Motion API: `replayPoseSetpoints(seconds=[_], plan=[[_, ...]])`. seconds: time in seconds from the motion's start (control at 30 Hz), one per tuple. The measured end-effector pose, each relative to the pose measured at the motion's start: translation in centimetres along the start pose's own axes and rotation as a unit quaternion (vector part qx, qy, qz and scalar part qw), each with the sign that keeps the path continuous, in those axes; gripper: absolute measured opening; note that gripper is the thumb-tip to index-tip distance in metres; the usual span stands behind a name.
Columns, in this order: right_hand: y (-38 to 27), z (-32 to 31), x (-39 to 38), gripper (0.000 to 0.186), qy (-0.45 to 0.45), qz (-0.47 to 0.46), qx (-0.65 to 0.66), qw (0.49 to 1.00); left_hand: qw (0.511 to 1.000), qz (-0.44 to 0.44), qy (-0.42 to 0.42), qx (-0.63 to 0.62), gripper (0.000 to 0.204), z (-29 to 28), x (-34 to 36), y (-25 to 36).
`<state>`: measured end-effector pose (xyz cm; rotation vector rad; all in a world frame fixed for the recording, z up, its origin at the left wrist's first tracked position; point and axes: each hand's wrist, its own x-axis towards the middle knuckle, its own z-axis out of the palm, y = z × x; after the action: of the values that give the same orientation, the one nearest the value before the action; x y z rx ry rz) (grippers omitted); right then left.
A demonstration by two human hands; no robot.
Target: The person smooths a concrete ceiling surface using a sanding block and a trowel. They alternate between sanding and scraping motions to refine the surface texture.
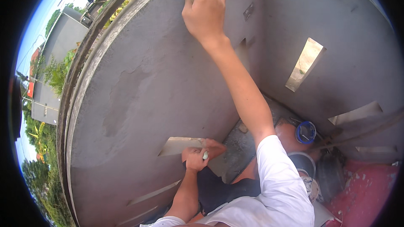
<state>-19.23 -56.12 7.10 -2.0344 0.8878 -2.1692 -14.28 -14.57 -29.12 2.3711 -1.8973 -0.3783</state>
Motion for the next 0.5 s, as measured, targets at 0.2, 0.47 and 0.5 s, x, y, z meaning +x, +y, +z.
replayPoseSetpoints(seconds=[0.2, 0.47, 0.5], plan=[[0.7, -3.0, 0.8, 0.028, 0.101, 0.160, 0.267, 0.945, 0.999, -0.002, 0.030, -0.018, 0.034, 0.5, 0.3, -0.4], [1.8, -11.8, -1.1, 0.037, 0.070, 0.319, 0.422, 0.846, 0.999, -0.036, -0.008, 0.000, 0.035, -0.1, 1.1, 0.5], [1.9, -12.4, -1.5, 0.035, 0.070, 0.326, 0.435, 0.836, 0.999, -0.031, -0.004, 0.010, 0.035, -0.1, 1.2, 0.5]])
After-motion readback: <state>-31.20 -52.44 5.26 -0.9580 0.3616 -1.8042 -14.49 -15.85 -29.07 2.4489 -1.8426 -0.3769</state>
